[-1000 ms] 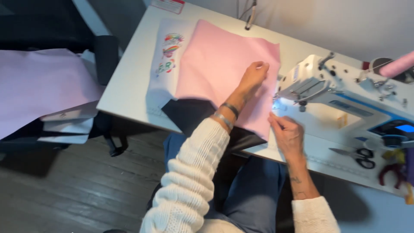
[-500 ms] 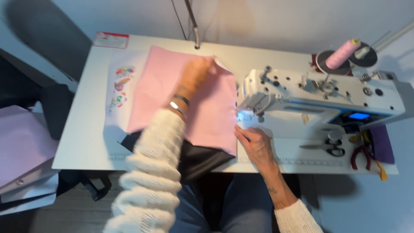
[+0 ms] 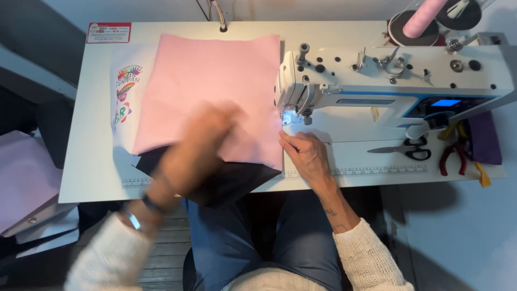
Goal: Sewing pink fabric pieces using an industrial sewing machine.
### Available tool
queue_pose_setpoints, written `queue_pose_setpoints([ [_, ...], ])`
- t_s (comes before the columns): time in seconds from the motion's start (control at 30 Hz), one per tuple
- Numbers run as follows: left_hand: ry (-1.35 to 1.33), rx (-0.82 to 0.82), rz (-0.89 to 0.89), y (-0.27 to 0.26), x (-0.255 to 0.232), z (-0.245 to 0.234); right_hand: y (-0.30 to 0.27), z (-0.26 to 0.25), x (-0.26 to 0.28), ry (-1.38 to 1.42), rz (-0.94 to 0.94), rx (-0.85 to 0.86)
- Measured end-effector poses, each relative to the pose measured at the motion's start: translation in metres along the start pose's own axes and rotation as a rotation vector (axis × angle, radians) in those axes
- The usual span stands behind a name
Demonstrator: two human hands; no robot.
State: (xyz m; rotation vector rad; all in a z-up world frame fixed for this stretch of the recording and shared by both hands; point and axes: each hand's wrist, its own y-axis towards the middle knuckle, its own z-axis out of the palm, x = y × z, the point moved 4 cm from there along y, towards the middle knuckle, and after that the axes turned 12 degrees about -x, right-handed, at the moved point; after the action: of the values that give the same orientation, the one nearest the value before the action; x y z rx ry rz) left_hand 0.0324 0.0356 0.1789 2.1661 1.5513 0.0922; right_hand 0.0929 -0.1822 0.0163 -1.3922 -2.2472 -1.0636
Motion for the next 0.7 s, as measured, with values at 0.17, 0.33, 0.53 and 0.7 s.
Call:
queue_pose_setpoints([
  [0.17,-0.137,-0.113,0.186,-0.059,-0.048,0.116,-0.007,-0.013,-0.005,0.096,0.051,-0.185],
  [0.33,-0.014,-0.191,0.038,-0.066,-0.040,0.147,-0.017,-0.021,-0.015,0.204,0.122,-0.345],
  [0.53,-0.454,-0.309,-0.457,-0.074,-0.011,0.131,-0.022,-0.017,-0.012,0.543,0.530,-0.388],
  [0.7,-0.575,-0.393,-0.559,-0.073,-0.024,0.124,-0.021,-0.011,0.002,0.583,0.695,-0.196],
])
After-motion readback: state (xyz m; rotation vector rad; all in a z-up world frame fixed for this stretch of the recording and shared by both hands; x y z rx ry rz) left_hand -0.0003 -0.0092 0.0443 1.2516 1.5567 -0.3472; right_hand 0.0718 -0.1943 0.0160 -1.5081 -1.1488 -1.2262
